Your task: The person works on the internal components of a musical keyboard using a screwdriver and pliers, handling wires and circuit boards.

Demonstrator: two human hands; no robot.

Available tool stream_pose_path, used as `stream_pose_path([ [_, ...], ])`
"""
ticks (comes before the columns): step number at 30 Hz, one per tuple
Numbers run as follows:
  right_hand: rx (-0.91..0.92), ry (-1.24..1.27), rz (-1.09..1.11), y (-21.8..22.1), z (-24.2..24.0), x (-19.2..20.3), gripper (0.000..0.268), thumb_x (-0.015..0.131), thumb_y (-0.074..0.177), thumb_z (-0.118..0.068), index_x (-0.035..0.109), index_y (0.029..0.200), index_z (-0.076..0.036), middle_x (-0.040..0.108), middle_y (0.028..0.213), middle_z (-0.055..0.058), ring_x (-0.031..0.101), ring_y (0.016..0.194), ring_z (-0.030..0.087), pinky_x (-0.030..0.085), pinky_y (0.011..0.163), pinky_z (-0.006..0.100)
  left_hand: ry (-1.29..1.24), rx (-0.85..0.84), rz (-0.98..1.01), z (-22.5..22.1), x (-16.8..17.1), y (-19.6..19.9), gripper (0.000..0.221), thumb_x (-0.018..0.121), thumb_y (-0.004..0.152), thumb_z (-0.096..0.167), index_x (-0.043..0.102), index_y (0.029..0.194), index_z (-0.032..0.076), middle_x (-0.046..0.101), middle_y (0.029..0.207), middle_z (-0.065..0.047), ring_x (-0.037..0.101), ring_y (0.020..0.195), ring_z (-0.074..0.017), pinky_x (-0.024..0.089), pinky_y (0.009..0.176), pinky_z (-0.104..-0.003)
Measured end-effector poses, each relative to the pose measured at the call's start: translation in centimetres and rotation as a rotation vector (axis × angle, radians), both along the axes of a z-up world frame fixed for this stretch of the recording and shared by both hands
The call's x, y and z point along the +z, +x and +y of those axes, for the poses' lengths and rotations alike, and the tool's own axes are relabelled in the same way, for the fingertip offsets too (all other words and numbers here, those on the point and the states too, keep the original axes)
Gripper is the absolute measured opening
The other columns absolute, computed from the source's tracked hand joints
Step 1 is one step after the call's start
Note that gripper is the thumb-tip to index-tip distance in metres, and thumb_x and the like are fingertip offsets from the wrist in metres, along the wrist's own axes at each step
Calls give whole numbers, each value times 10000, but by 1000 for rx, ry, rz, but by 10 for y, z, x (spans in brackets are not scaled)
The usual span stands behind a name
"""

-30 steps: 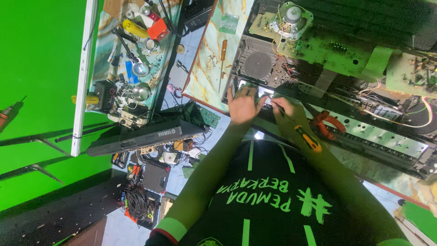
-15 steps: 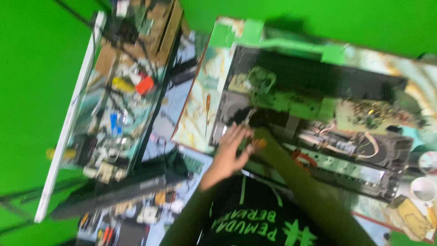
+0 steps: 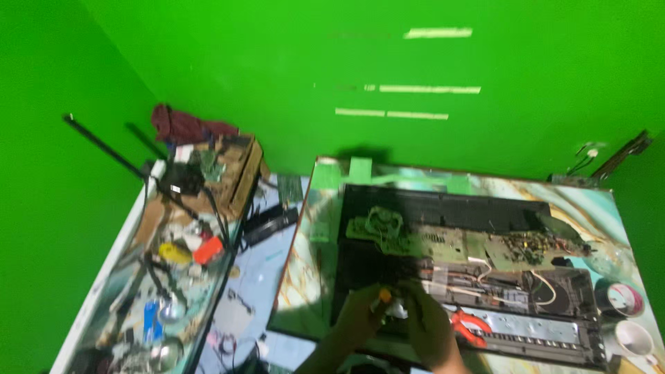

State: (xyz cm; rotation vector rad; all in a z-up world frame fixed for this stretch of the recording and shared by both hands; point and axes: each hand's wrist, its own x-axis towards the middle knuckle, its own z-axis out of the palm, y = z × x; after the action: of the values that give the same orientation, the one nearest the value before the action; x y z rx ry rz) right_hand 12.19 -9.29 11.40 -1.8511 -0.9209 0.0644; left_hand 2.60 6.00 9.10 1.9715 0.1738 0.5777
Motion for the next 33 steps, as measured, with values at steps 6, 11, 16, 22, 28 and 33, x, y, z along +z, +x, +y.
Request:
stream_pose_path([
  [6,-264,-295,97,-62,36,-7,299,776,866,-190,743,1163,-179,723,1103,122,755,930,277,609,764,351,-139,-142,35,8,-20,-21,149,648,951,116,704,1070,47,739,956,-167,743,885,-295,560,735,-369],
  [11,-310,37,-271,-73,54,-5,391,794,733,-56,734,1115,-118,718,1111,156,721,985,356,570,847,379,-66,-210,-91,26,-29,-16,179,611,922,56,699,1077,33,734,1007,-185,733,931,-334,558,770,-388],
  [16,-277,39,-71,-87,52,20,421,724,778,31,706,1189,-60,757,1082,154,743,993,333,586,850,363,-39,-302,-11,36,-29,-33,159,621,915,70,615,1056,-4,659,964,-220,657,908,-435,527,779,-443],
  [22,-281,15,-224,-82,58,50,358,722,803,12,711,1156,-43,731,1200,203,722,1067,358,572,896,385,389,-61,28,37,-36,-13,148,676,910,121,702,1052,91,732,1010,-169,686,965,-415,463,1109,-538],
  [28,-156,33,-108,-59,64,58,357,682,879,-17,699,1235,-45,752,1124,196,749,1046,337,601,867,380,336,151,-128,32,-17,1,274,684,863,107,677,1124,23,738,1035,-209,677,970,-440,448,964,-570],
  [33,-82,-4,-95,-54,49,57,411,652,921,-48,638,1331,-82,725,1163,186,738,988,351,573,947,405,3,-210,14,32,0,-9,276,565,935,57,645,1198,45,715,1043,-186,704,991,-385,558,799,-412],
])
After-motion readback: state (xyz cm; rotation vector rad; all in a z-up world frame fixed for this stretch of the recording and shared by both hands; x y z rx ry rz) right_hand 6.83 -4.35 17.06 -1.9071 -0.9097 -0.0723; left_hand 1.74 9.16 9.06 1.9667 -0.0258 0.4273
